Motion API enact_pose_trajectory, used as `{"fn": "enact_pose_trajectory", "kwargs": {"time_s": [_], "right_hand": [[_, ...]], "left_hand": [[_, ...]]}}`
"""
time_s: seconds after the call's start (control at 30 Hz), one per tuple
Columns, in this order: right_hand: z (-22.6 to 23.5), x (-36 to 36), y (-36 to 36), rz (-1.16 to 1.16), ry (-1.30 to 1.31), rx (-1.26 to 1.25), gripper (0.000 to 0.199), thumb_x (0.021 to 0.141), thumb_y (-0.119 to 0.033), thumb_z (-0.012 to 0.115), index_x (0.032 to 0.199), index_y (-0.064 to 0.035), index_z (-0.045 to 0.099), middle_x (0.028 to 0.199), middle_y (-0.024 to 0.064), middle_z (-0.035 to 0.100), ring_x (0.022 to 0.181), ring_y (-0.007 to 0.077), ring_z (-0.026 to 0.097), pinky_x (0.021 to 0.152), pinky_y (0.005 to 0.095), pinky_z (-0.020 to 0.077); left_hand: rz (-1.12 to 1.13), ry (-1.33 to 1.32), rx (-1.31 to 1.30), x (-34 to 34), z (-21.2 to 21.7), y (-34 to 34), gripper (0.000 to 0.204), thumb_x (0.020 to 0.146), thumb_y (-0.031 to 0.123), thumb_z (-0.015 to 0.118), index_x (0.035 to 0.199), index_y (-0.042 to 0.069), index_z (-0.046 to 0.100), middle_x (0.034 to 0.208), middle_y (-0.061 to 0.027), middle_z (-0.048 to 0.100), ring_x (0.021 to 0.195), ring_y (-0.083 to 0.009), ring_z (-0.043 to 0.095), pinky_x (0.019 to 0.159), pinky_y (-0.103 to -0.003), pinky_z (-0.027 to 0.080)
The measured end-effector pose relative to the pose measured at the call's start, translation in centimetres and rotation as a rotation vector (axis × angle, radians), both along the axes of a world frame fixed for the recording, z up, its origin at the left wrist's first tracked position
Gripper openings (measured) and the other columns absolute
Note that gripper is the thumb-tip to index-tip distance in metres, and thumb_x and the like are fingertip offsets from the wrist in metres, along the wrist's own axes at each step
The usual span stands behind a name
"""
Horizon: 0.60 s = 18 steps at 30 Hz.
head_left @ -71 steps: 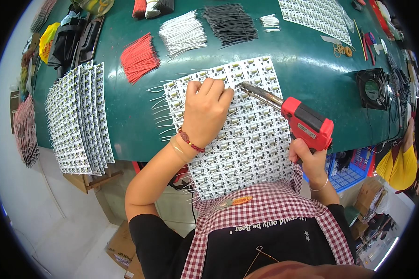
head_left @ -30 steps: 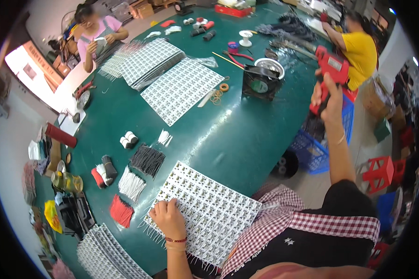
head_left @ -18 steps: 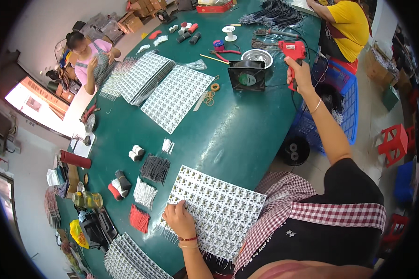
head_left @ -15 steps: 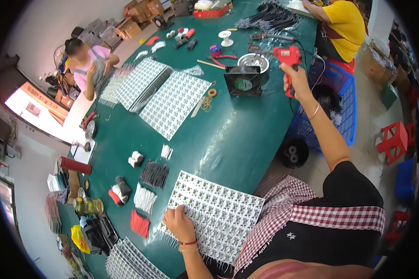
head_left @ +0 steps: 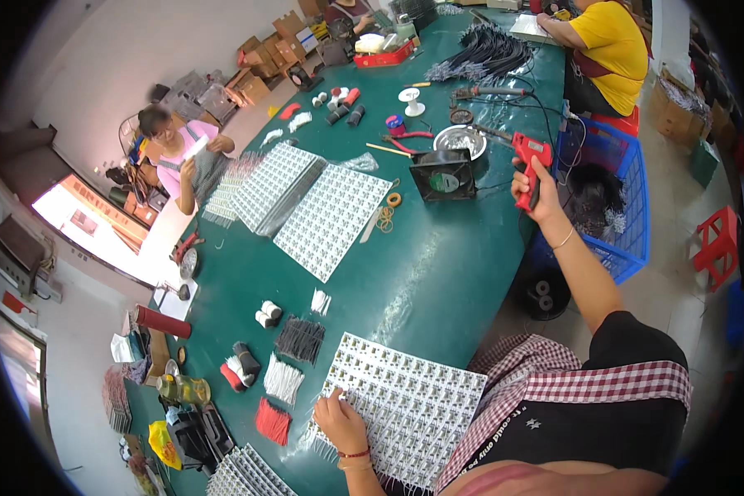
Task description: The person uses a soldering iron to attach white wires to a grid of LED modules on a green workbench. They repeatedly pick up wires, position them on the board, and apply heat to secure them. The person occasionally pauses to adjust the board or retrieve more wires from nearby piles.
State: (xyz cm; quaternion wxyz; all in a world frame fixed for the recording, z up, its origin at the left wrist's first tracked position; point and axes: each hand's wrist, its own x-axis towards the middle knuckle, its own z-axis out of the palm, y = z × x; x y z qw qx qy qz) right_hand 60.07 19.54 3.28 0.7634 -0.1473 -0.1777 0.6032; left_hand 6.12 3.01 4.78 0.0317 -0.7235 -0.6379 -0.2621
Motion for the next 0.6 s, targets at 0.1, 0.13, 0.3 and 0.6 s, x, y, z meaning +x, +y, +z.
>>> {"fn": "enact_pose_trajectory", "kwargs": {"time_s": [0.1,0.13,0.3,0.6], "right_hand": [[-0.5,-1.2,0.5,-0.044,0.112,0.034,0.039,0.097,-0.039,0.055,0.112,-0.0037,0.055,0.064,0.0001,0.046,0.055,0.0111,0.047,0.084,0.0368,0.0482],[-0.5,-1.2,0.2,-0.064,0.120,0.047,0.038,0.097,-0.039,0.055,0.111,-0.0039,0.055,0.064,0.0001,0.047,0.056,0.0111,0.047,0.085,0.0375,0.0477],[-1.0,-0.7,0.5,-0.079,0.171,0.065,0.034,0.096,-0.037,0.055,0.107,-0.0051,0.055,0.064,-0.0004,0.044,0.056,0.0102,0.045,0.087,0.0385,0.0460],[-0.3,-0.7,0.3,-0.070,0.176,0.045,0.032,0.097,-0.037,0.053,0.106,-0.0059,0.055,0.063,-0.0011,0.043,0.054,0.0098,0.044,0.081,0.0356,0.0458]], "left_hand": [[0.011,-0.038,-0.010,-0.2,0.0,-0.1,0.022,0.078,-0.005,0.053,0.096,0.002,0.063,0.082,-0.0122,0.053,0.081,-0.0309,0.051,0.075,-0.043,0.039],[-0.002,-0.016,0.028,-0.3,-0.1,-0.2,0.023,0.077,-0.007,0.052,0.095,0.001,0.063,0.081,-0.0126,0.051,0.076,-0.0297,0.050,0.070,-0.040,0.039],[0.070,-0.210,-0.072,-0.4,-0.3,-0.3,0.025,0.076,-0.009,0.049,0.095,0.000,0.062,0.079,-0.0141,0.048,0.073,-0.0314,0.048,0.065,-0.040,0.038],[0.045,-0.186,-0.019,0.9,1.8,0.0,0.010,0.081,0.000,0.051,0.085,-0.005,0.059,0.076,-0.0245,0.056,0.068,-0.0400,0.052,0.065,-0.047,0.040]]}}
